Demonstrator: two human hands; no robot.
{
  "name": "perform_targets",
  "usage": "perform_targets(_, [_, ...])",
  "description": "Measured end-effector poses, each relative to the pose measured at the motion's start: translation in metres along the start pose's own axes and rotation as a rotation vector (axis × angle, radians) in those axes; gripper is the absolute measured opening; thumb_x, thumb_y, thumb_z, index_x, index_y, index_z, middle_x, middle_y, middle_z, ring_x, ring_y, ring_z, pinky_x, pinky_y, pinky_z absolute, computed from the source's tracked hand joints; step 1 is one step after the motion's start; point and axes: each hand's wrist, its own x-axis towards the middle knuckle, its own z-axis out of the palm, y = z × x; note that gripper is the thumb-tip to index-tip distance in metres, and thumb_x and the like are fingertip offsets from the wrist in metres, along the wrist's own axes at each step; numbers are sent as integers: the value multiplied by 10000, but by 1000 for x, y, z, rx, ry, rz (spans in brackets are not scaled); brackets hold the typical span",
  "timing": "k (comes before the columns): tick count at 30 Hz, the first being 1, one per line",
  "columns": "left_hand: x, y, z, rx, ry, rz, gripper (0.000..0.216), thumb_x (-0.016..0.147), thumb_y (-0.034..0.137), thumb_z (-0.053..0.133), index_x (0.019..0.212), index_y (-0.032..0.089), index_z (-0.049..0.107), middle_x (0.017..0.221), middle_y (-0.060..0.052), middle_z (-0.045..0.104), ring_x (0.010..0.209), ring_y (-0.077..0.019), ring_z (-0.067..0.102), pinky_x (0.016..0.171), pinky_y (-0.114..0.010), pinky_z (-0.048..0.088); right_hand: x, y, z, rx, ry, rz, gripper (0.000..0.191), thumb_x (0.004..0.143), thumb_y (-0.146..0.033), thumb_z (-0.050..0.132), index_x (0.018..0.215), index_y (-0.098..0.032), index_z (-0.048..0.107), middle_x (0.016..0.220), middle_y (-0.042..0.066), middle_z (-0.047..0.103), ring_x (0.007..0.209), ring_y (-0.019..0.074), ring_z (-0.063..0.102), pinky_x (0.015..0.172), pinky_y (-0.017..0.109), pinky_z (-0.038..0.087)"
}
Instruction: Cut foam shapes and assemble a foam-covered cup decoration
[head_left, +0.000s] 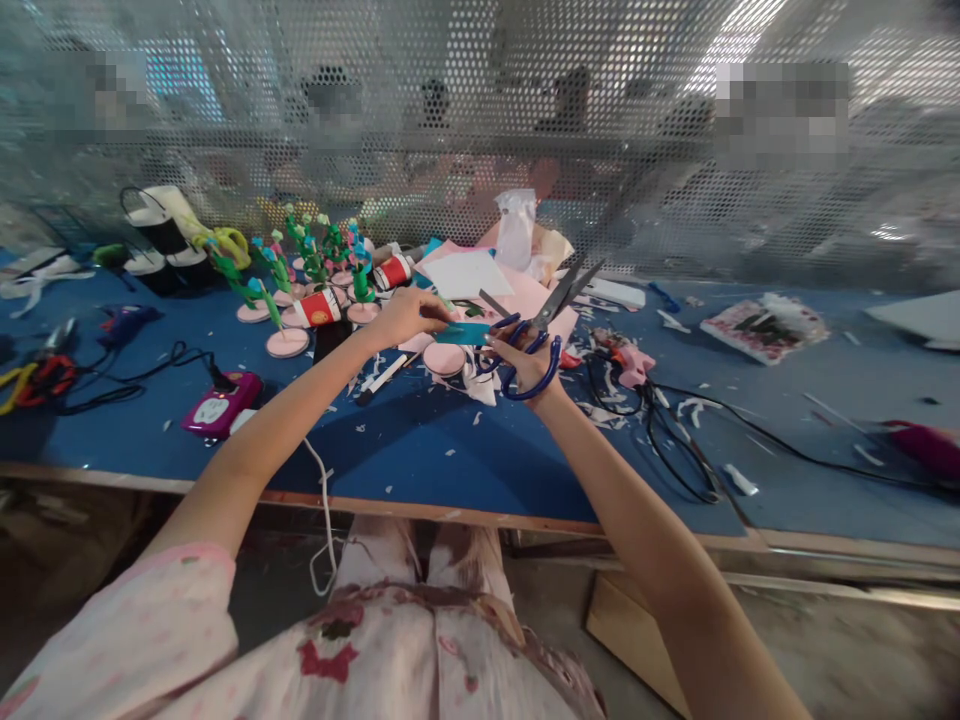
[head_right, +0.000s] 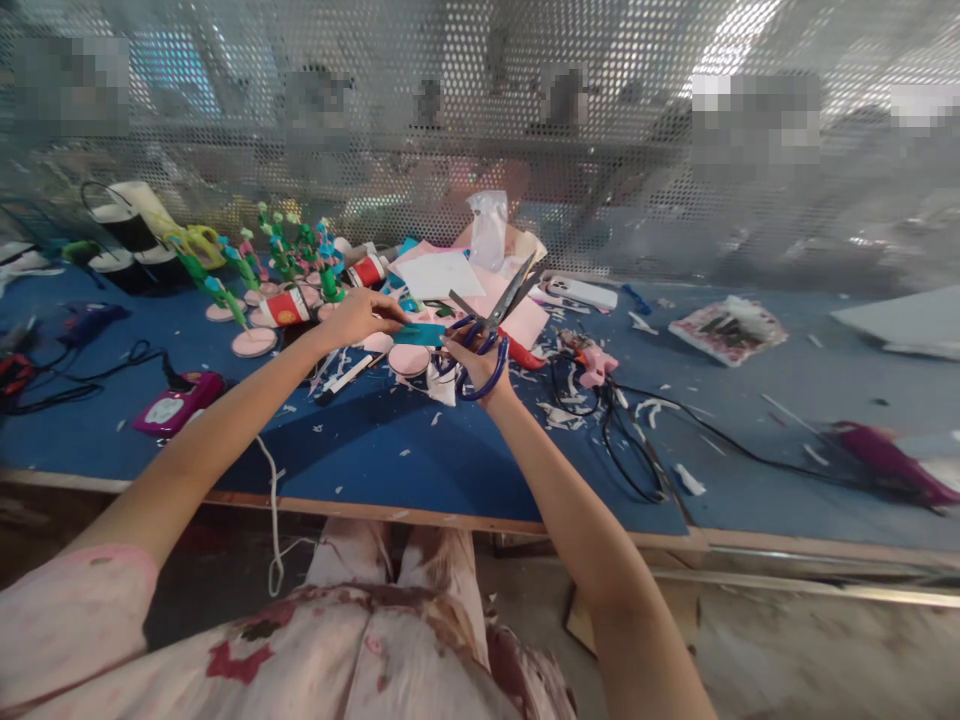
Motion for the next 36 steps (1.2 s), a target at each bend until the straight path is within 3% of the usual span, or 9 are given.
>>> perform_targets(5, [0, -2, 2, -185, -162, -81, 265, 662, 259, 738, 872, 104, 690, 689, -58, 699, 591, -124, 656, 600, -250, 550, 1, 0, 0, 14, 22, -12, 350, 422, -307, 872, 630, -203, 611, 680, -26, 667, 738, 169, 663, 678, 309, 590])
perform_targets(10, [0, -1, 3, -282, -155, -69, 303, 647, 262, 746, 899, 107, 681, 686, -49, 694, 594, -112, 657, 598, -219, 553, 1, -3, -1, 68, -20, -49, 340, 508, -404, 835, 639, -215, 585, 735, -8, 683, 832, 205, 675, 737, 351, 584])
perform_targets(16, [0, -6, 1, -238, -212, -31, 219, 687, 280, 712, 865, 154, 718, 719, -40, 694, 601, -110, 643, 587, -229, 549, 1, -3, -5, -10, -26, -62, 325, 508, -353, 842, 636, -225, 572, 690, -12, 648, 842, 222, 668, 767, 373, 571])
perform_targets(21, [2, -8, 2, -185, -165, -23, 199, 730, 259, 686, 908, 177, 724, 713, -39, 684, 585, -119, 622, 607, -274, 545, -3, -5, -1, -31, -38, -14, 335, 480, -377, 851, 625, -216, 595, 684, -15, 654, 706, 190, 660, 661, 338, 585])
perform_targets(29, [1, -1, 1, 34, -33, 71, 235, 732, 273, 692, 936, 157, 695, 728, -41, 683, 687, -137, 628, 691, -275, 515, -5, -7, 2, -80, -126, 100, 336, 459, -353, 861, 593, -186, 602, 678, 18, 689, 679, 191, 671, 642, 335, 589])
perform_targets(33, [1, 0, 4, 7, 101, 70, 285, 747, 299, 685, 981, 138, 655, 762, -43, 686, 727, -135, 641, 729, -272, 522, -4, 0, 3, -41, -140, 119, 410, 349, -319, 889, 544, -180, 556, 580, -28, 644, 597, 150, 642, 651, 325, 590])
perform_targets(36, [0, 1, 6, -35, 137, 53, 293, 743, 302, 691, 971, 126, 640, 772, -47, 687, 738, -137, 648, 748, -280, 529, -5, 1, 6, 27, -101, 142, 405, 383, -363, 875, 567, -186, 561, 569, -37, 631, 596, 151, 645, 656, 334, 594])
